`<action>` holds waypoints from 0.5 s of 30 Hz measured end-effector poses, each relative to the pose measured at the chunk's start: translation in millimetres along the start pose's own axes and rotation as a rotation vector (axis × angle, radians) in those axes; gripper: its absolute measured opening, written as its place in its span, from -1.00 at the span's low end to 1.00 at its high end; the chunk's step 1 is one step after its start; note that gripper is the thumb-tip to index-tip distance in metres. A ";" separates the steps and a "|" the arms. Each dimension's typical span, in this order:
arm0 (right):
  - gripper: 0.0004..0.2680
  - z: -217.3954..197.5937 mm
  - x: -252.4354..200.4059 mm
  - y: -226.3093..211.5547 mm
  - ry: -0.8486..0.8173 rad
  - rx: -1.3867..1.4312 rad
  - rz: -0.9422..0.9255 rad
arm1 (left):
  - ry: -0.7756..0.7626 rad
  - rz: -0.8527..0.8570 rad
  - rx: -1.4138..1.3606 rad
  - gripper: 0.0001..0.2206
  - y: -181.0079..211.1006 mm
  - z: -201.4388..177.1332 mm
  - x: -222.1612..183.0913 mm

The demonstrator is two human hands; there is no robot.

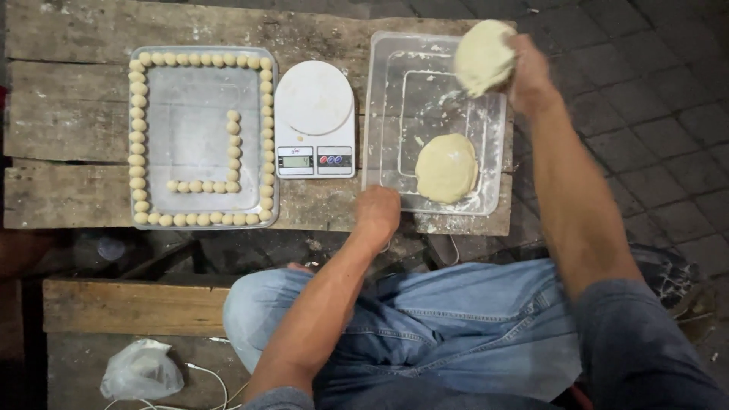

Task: Weighing and shaping small dough balls from a larger mass of dough.

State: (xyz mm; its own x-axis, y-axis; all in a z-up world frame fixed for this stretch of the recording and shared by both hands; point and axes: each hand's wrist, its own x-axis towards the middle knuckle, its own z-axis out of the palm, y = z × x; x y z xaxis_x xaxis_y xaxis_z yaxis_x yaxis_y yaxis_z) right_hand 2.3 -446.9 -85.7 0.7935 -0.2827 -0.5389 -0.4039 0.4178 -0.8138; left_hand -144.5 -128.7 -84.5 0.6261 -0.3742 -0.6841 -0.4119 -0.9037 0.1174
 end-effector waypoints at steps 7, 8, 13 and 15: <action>-0.73 -22.7 1.9 43.3 0.201 -1.111 -1.041 | 0.007 0.011 -0.024 -0.76 -4.4 4.1 5.3; -0.71 -13.4 -15.3 37.1 0.178 -1.201 -1.233 | 0.018 0.009 -0.027 -0.77 -2.8 4.6 8.1; -0.38 26.7 -35.0 35.2 -0.055 -1.820 -0.948 | 0.021 0.043 -0.003 -0.77 -3.6 5.1 10.9; -0.48 17.0 -7.0 50.6 0.046 -1.870 -1.252 | 0.004 0.032 -0.022 -0.79 -2.9 10.1 11.4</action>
State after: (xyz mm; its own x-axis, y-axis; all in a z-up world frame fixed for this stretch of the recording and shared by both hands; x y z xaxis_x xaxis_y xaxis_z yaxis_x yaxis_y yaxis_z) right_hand -16.0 -409.1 -119.4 0.9145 0.3037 0.2674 0.2722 -0.9506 0.1490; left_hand -142.9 -128.2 -99.9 0.6153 -0.4036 -0.6771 -0.4171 -0.8956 0.1548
